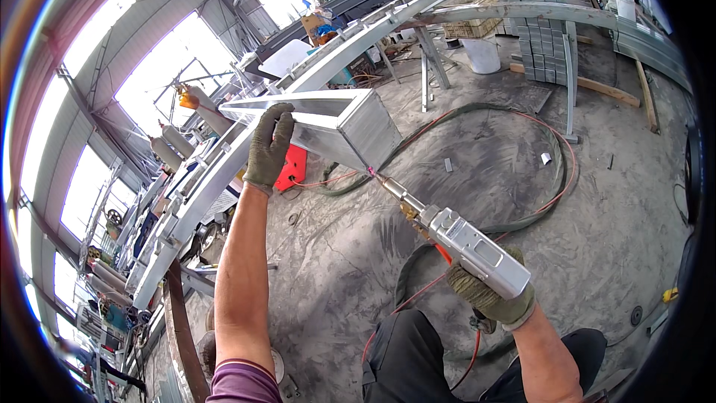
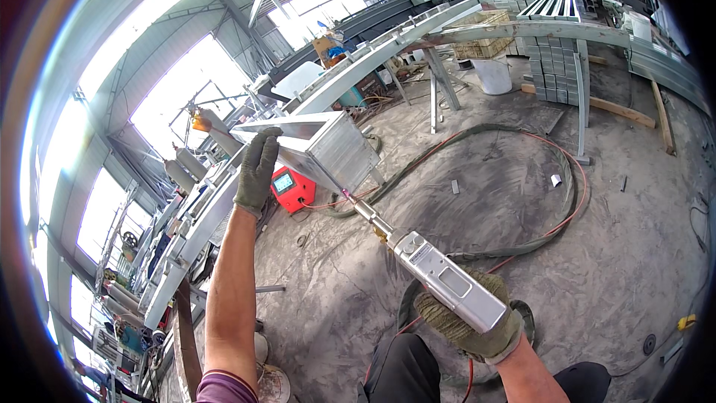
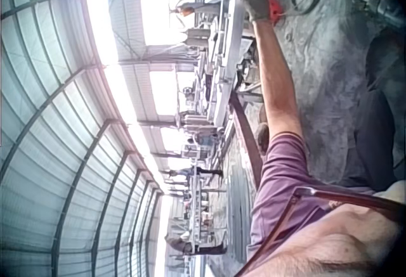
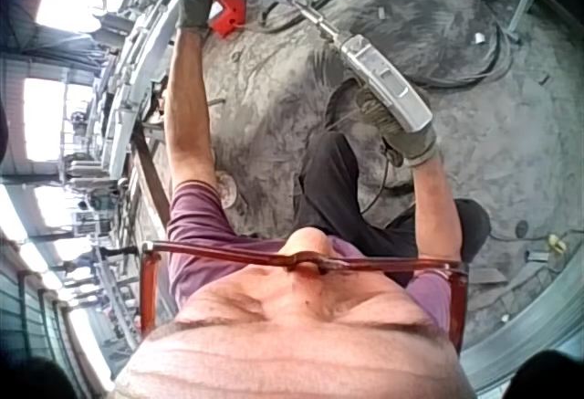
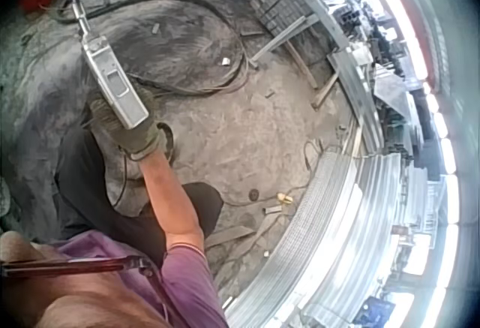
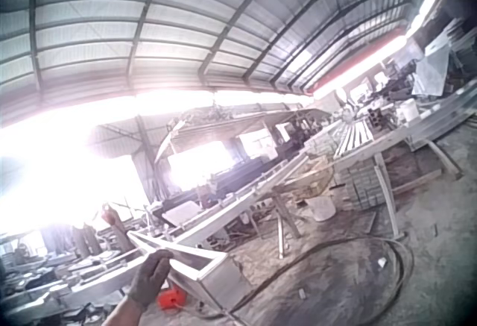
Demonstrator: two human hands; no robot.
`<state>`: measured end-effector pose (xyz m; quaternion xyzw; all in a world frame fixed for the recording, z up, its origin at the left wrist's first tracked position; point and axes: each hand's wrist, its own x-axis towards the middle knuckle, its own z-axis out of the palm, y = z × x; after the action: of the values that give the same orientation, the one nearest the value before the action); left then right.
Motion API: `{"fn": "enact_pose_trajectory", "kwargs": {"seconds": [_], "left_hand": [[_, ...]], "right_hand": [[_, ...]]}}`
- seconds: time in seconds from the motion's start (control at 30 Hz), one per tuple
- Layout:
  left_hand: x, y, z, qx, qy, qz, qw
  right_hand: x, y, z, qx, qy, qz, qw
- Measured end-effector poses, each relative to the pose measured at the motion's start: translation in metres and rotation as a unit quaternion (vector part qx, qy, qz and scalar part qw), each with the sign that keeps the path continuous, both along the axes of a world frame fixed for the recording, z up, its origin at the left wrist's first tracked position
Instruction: The person uses a handheld welding torch to join metal frame pieces in a workshop. They position the frame, weld along seams, and reposition the frame to weld additional joints.
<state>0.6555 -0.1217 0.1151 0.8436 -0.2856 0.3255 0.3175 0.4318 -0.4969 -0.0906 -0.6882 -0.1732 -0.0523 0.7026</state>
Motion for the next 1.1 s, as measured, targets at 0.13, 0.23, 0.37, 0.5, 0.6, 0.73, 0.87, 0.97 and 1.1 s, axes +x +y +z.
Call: {"fn": "enact_pose_trajectory", "kwargs": {"seconds": [0.13, 0.23, 0.37, 0.5, 0.6, 0.73, 0.87, 0.97, 1.1], "left_hand": [[0.002, 0.001, 0.0, 0.006, 0.003, 0.004, 1.0], [0.0, 0.001, 0.0, 0.003, 0.0, 0.008, 1.0], [0.0, 0.0, 0.0, -0.003, 0.005, 0.005, 1.0], [-0.003, -0.003, 0.001, -0.011, 0.013, 0.0, 1.0], [-0.002, -0.004, 0.0, -0.014, 0.014, -0.004, 1.0], [-0.002, -0.001, 0.0, -0.017, 0.019, -0.002, 1.0], [-0.002, -0.002, 0.001, -0.011, 0.011, 0.005, 1.0], [-0.001, -0.001, 0.0, -0.013, 0.011, 0.005, 1.0], [-0.001, -0.001, 0.001, -0.007, 0.015, 0.007, 1.0]], "right_hand": [[0.003, 0.0, -0.002, -0.087, -0.137, -0.051, 0.985], [0.006, -0.003, 0.0, -0.173, -0.242, -0.084, 0.951], [0.004, -0.001, -0.001, -0.101, -0.11, -0.025, 0.988], [0.0, 0.0, -0.004, -0.033, -0.015, 0.019, 0.999], [0.002, 0.003, -0.012, -0.073, -0.087, -0.023, 0.993], [0.006, -0.001, 0.007, -0.177, -0.24, -0.09, 0.95], [0.008, -0.001, 0.007, -0.223, -0.304, -0.127, 0.918], [0.009, -0.001, 0.001, -0.236, -0.306, -0.136, 0.912], [0.006, 0.0, -0.015, -0.235, -0.275, -0.121, 0.925]]}}
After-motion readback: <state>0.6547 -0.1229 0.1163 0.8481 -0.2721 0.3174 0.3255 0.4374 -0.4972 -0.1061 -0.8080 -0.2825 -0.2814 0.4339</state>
